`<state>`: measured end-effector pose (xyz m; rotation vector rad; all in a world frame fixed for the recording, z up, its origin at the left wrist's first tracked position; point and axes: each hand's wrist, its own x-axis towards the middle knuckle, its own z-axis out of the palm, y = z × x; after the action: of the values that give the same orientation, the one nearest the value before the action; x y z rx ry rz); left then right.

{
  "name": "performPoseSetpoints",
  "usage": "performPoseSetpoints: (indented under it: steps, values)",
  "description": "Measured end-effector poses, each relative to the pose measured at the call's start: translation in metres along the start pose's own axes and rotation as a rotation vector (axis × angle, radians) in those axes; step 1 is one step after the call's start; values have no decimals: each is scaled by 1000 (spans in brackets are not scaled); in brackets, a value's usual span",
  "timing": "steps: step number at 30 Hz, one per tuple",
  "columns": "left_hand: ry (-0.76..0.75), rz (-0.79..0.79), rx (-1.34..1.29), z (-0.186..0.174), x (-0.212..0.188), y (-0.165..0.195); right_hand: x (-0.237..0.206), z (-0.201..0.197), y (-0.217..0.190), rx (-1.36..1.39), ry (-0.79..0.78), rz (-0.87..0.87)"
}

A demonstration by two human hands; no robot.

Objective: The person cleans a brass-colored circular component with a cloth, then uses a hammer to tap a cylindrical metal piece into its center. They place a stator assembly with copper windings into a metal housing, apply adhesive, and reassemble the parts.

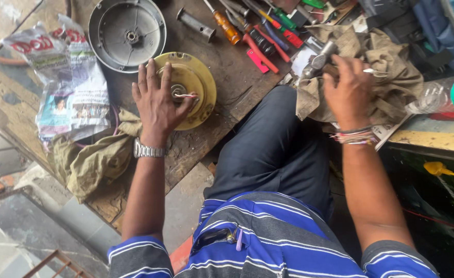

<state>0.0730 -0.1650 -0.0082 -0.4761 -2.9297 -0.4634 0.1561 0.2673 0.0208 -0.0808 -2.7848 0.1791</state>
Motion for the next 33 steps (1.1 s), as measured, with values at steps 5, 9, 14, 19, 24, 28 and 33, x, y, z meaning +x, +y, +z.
performPoseSetpoints:
  steps: [5,9,14,19,24,28,33]
  values:
    - [-99,-5,2,-9,23,-5,-18,-12,54,70,-291,128]
    - [-109,7,2,-6,30,0,-20,2,64,-30,-319,74]
    - [-18,60,0,14,43,37,-8,8,56,-53,-380,143]
    - [-80,22,-58,31,56,64,4,-6,38,-29,-399,122]
    - [-108,88,-101,30,48,48,27,-27,11,313,-349,124]
    - [-219,42,-163,21,41,42,34,-32,-32,1146,-357,378]
    - [-206,-23,-100,2,33,48,16,-2,-88,1144,-356,445]
